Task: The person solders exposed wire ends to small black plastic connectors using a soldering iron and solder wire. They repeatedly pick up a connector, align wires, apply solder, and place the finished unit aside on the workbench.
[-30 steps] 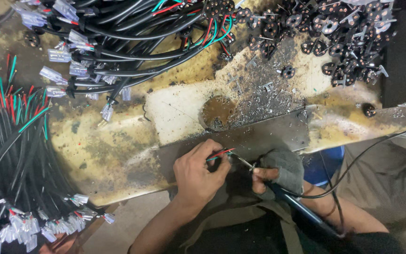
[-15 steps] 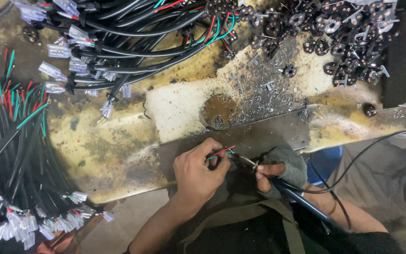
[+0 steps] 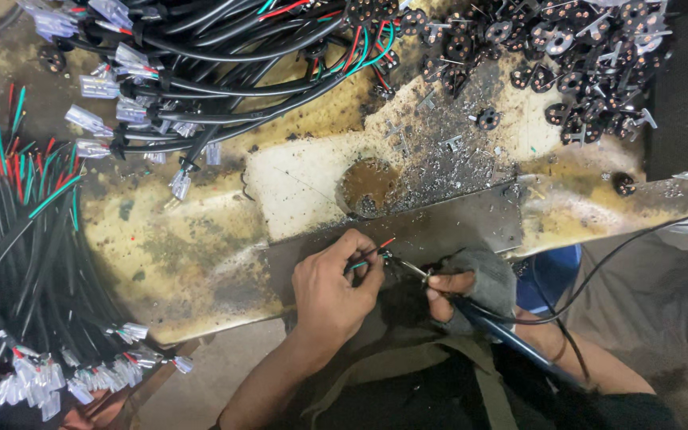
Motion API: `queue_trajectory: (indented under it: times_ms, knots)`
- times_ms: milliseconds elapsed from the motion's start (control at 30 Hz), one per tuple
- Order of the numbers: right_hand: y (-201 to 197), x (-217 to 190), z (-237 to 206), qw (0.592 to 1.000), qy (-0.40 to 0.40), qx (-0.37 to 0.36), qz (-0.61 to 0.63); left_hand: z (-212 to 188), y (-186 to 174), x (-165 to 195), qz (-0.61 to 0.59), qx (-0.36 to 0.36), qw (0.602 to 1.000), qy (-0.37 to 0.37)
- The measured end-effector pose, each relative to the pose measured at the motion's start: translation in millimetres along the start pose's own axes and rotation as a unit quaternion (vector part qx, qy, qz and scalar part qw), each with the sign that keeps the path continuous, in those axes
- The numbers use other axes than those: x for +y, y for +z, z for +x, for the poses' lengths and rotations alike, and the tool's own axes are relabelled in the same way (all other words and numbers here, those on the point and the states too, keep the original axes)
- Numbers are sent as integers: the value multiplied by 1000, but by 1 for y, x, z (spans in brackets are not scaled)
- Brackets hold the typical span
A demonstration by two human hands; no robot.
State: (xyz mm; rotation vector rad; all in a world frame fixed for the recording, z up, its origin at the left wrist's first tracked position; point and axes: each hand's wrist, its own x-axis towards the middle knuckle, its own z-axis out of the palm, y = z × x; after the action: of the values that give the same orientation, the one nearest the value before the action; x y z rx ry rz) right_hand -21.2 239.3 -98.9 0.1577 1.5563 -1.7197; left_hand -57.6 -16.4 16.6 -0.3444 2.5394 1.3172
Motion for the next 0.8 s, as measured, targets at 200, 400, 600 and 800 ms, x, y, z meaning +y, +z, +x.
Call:
queue_trajectory:
  times_ms: [200,400,600,800]
  knots:
    - [6,-17,-3,986,156,10,53,0,0,0,2,-1,1000,5]
    - [6,-22,-1,978,-74,45,-188,0,2,-2,-9,12,1000,21]
    - [6,-18,-8,995,35,77,-45,-1,4,-6,-16,17,999,28]
    - [24,-43,-11,776,-404,143,-463,-1,3,-5,-10,16,1000,24]
